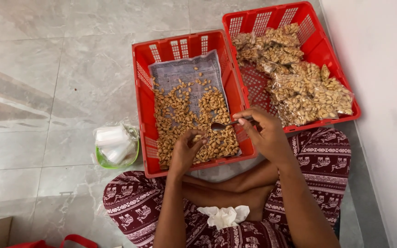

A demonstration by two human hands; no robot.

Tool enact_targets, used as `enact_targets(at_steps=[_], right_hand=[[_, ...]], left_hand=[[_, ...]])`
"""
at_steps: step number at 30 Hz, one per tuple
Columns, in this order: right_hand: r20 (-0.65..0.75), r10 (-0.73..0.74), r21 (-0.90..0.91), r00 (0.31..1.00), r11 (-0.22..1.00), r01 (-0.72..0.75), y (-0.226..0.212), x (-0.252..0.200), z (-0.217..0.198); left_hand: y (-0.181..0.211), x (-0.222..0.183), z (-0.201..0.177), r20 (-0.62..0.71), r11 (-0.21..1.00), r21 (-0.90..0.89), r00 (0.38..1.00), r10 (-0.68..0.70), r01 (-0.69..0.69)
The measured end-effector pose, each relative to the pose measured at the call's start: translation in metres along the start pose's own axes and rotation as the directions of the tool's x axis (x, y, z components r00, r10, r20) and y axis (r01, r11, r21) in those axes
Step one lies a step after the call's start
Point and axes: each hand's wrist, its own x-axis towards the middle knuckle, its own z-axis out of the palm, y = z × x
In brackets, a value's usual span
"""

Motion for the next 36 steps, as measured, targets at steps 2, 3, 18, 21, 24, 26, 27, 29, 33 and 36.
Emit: enact_targets(at_steps=[2, 3, 18, 21, 24, 26, 27, 29, 33, 36], right_hand=[[0.011, 0.013, -0.010, 1.000, 1.000, -0.012, 0.004, -0.002, 0.002], [0.024, 0.025, -0.020, 0.999, 0.999, -0.024, 0.007, -0.004, 0.002], [0.106, 0.133, -0.069, 0.985, 0.990, -0.127, 0.013, -0.005, 0.007], [0.111, 0.162, -0.068, 0.981, 0.986, -0.155, -0.018, -0.002, 0.007], [0.152, 0.202, -0.117, 0.968, 0.976, -0.185, 0.019, -0.005, 0.015], [0.178, 0.233, -0.144, 0.956, 0.967, -0.208, 0.023, -0.007, 0.019], [0.205, 0.263, -0.173, 0.943, 0.958, -0.229, 0.024, -0.008, 0.021], [0.221, 0.299, -0.236, 0.928, 0.940, -0.247, 0.021, -0.009, 0.025], [0.232, 0.372, -0.370, 0.899, 0.888, -0.272, 0.067, -0.019, 0.053], [0.263, 0.482, -0.389, 0.836, 0.846, -0.365, 0.060, -0.023, 0.058]], left_hand=[[0.002, -0.001, 0.000, 0.003, 1.000, -0.003, 1.000, -0.002, 0.002], [0.002, -0.001, 0.000, 0.004, 1.000, -0.007, 1.000, -0.003, 0.003], [0.014, -0.004, 0.000, 0.001, 0.999, -0.045, 1.000, 0.027, -0.027], [0.015, -0.003, 0.000, 0.001, 0.999, -0.041, 0.999, 0.035, -0.035], [0.016, -0.003, 0.000, -0.008, 0.999, -0.043, 1.000, 0.017, -0.018], [0.018, -0.003, 0.000, -0.010, 0.999, -0.039, 1.000, 0.020, -0.020], [0.019, -0.003, 0.000, -0.013, 0.999, -0.035, 1.000, 0.023, -0.024], [0.019, -0.004, 0.002, -0.017, 0.999, -0.034, 1.000, 0.019, -0.019], [0.018, -0.002, 0.002, -0.038, 1.000, -0.005, 0.999, 0.007, -0.008], [0.019, -0.004, 0.003, -0.054, 1.000, -0.020, 0.999, -0.008, 0.007]])
